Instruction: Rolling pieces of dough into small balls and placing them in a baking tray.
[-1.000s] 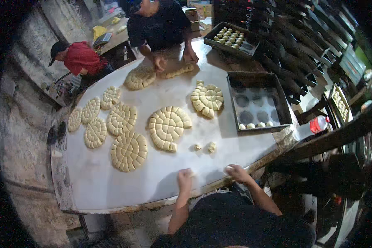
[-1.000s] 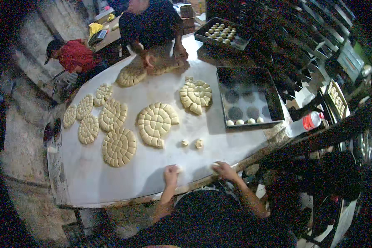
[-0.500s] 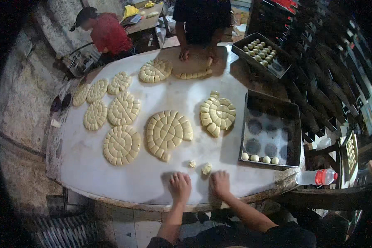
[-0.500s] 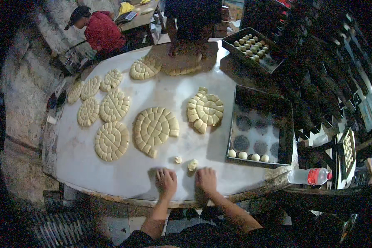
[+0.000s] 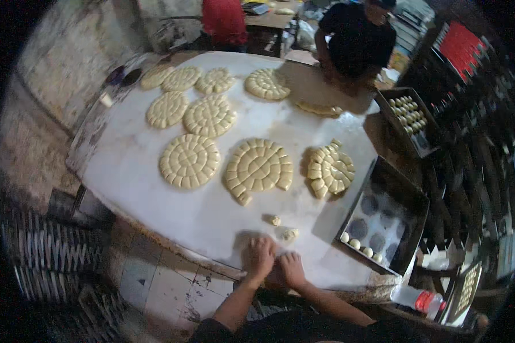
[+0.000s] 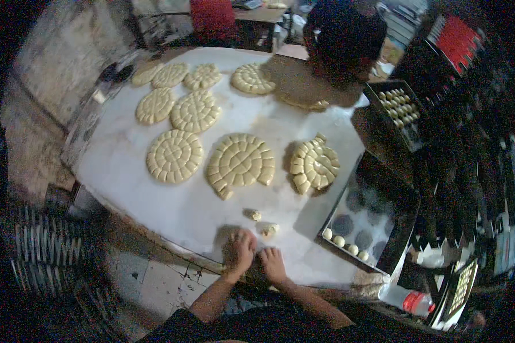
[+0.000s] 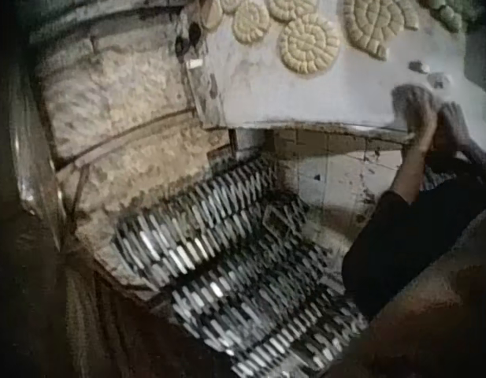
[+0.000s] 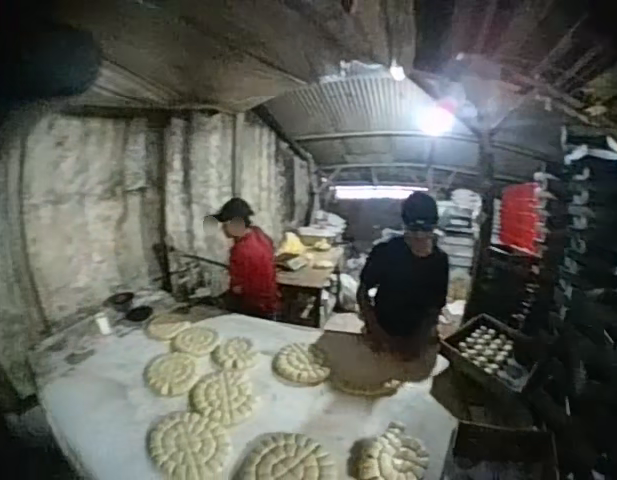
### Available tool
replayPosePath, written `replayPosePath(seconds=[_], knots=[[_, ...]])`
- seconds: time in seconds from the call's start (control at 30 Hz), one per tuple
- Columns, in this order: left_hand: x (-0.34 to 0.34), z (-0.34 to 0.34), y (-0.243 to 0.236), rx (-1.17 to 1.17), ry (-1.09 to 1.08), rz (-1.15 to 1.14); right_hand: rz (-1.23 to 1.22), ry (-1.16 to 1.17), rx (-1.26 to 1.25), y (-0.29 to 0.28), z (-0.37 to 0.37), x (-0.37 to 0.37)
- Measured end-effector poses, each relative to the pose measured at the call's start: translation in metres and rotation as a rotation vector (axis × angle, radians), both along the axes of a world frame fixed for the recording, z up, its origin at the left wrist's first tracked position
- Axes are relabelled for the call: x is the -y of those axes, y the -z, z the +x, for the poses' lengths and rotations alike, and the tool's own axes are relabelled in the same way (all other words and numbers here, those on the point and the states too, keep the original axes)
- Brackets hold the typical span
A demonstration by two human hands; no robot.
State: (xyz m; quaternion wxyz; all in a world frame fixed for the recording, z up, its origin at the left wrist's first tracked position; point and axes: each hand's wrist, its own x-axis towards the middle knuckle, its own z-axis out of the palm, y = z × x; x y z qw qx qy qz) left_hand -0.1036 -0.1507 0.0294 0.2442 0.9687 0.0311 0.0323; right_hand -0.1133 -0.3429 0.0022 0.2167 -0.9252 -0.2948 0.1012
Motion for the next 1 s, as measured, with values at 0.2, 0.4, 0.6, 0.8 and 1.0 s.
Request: replayPosePath(seconds=[0.2, 0.4, 0.6, 0.8, 1.0], knots=[[-0.092, -0.011, 0.007, 0.168, 0.109, -0.004, -0.228, -0.258, -0.097, -0.014, 0.045, 0.105], [-0.026, 0.023, -0.014, -0.021, -0.095, -0.081, 0.095, 0.133, 0.517, 0.03, 0.039, 0.012], [-0.068, -0.014, -0.031, -0.159, 0.196, -0.096, 0.096, -0.127, -0.023, -0.001, 0.004, 0.115], [-0.062, 0.03, 0.004, 0.184, 0.033, 0.03, 0.228, 0.504, 0.114, 0.034, 0.049, 0.036], [-0.093, 0.002, -0.028, 0.321, 0.591, -0.272, 0.047, 0.104, -0.142, 0.001, -0.054, 0.073]])
